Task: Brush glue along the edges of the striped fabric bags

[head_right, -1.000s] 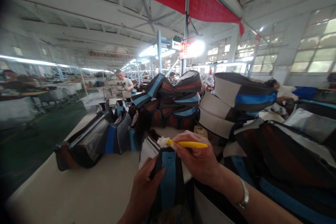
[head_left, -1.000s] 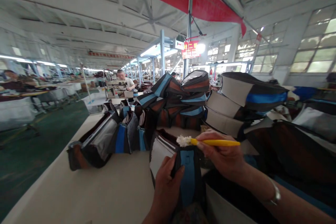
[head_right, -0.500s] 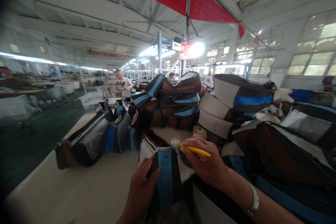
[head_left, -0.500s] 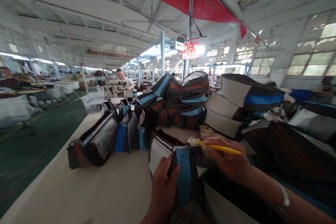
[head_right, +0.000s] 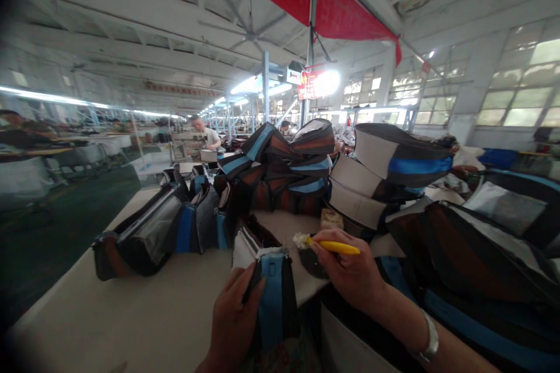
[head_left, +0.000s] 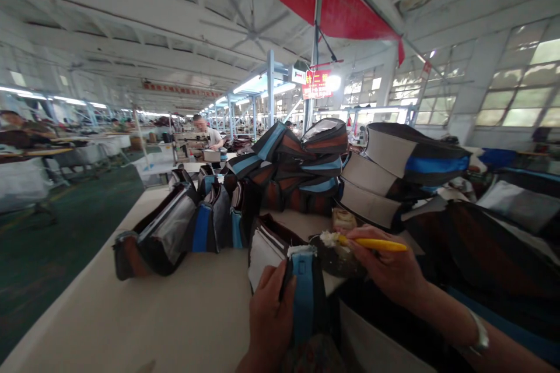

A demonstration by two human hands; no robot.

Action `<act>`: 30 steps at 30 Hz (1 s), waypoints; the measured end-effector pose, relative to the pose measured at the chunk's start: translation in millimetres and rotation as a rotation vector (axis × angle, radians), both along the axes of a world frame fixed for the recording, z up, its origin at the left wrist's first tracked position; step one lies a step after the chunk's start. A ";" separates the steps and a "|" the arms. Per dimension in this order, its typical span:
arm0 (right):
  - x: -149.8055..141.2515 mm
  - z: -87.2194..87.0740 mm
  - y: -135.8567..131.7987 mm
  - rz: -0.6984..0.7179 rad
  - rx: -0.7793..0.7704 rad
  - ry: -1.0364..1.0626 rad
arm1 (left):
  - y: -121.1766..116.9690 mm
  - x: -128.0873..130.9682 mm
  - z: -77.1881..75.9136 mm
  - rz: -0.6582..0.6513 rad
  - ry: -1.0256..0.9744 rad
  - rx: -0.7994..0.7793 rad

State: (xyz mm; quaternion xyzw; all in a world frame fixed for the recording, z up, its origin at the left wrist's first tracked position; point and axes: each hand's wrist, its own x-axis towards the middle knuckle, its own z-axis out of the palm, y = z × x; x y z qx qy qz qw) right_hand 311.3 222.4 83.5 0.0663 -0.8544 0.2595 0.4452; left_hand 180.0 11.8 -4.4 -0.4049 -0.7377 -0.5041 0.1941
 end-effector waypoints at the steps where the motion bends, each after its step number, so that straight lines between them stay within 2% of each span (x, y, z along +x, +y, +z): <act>1: 2.1 5.5 -3.8 -0.002 -0.037 0.013 | 1.3 -0.2 -3.8 0.033 0.122 -0.014; 5: 4.3 28.6 -29.8 0.059 -0.096 0.049 | 6.5 4.0 -9.5 0.111 0.597 -0.170; 8: 2.0 34.0 -40.5 0.118 -0.076 -0.016 | 10.1 11.4 -3.6 0.145 0.776 -0.220; 12: -0.4 29.3 -31.8 0.199 0.098 -0.218 | 13.4 19.6 1.3 0.171 0.817 -0.222; 14: 0.0 30.6 -25.0 0.186 0.151 -0.234 | 14.4 21.9 -0.5 0.163 0.830 -0.243; 18: 1.4 39.4 -24.8 0.134 0.138 -0.200 | 16.2 24.6 -4.1 0.130 0.841 -0.282; 21: -0.6 43.7 -32.9 0.161 0.196 -0.317 | 16.3 27.1 -3.9 0.107 0.818 -0.288; 24: -3.7 48.8 -37.8 0.112 0.311 -0.442 | 15.8 31.3 -5.2 0.061 0.807 -0.306; 27: -6.4 54.9 -39.0 0.078 0.287 -0.441 | 15.8 35.9 -8.2 0.034 0.811 -0.334; 30: -10.2 56.8 -39.2 0.116 0.312 -0.494 | 15.5 38.9 -9.5 0.024 0.797 -0.330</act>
